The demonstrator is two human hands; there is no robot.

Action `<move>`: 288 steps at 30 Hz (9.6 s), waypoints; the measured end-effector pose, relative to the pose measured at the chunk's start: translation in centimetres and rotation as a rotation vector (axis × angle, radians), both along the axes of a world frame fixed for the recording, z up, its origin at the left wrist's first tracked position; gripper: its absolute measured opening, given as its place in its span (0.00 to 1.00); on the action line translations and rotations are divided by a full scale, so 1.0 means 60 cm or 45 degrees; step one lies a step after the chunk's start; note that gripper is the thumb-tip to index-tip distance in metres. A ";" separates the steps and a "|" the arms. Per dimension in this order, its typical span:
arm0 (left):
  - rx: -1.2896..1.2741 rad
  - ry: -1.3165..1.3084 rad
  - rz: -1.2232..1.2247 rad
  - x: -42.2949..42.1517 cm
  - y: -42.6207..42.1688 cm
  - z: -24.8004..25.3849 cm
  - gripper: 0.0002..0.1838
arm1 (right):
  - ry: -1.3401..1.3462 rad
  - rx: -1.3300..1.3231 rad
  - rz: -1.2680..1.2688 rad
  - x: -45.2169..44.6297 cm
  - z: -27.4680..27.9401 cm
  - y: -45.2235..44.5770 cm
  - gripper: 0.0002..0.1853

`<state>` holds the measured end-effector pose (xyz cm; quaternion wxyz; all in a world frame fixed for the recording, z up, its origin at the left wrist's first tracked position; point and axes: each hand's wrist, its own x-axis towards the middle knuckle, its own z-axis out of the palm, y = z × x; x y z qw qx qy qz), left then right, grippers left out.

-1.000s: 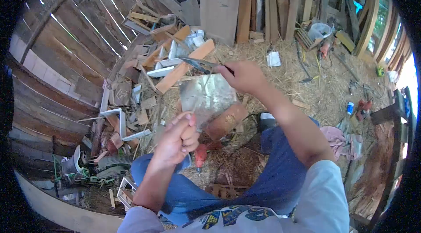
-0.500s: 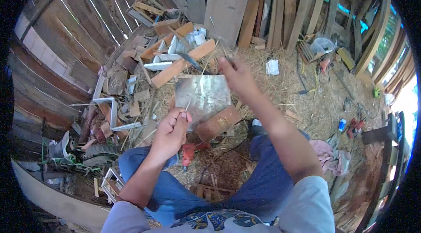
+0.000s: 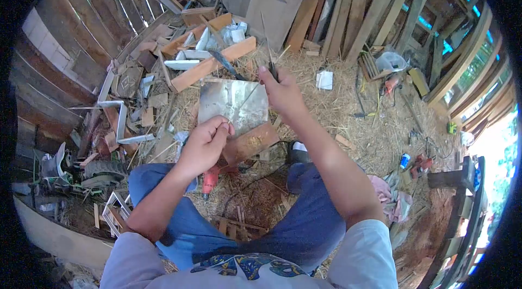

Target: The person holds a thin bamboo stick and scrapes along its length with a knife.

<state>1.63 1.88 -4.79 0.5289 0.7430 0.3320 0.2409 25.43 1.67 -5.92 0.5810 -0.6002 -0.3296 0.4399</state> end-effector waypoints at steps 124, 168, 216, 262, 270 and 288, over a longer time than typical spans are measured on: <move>-0.766 -0.366 0.036 -0.032 -0.022 0.068 0.12 | -1.675 0.459 0.100 -0.042 0.044 -0.056 0.17; -0.865 -0.267 0.019 -0.064 -0.028 0.059 0.11 | -1.147 -0.114 -0.450 0.122 -0.045 0.013 0.27; -0.413 -0.080 -0.106 -0.033 -0.080 0.071 0.11 | 0.667 0.478 0.036 -0.010 0.082 -0.066 0.08; -0.581 -0.432 0.135 -0.028 -0.021 0.054 0.11 | -1.551 0.498 0.303 -0.079 0.068 -0.083 0.18; -0.681 -0.478 0.123 -0.035 -0.029 0.071 0.10 | -1.639 0.413 0.137 -0.050 0.075 -0.074 0.19; -1.002 -0.548 0.052 -0.044 -0.030 0.082 0.10 | -1.680 0.434 0.219 -0.055 0.073 -0.082 0.18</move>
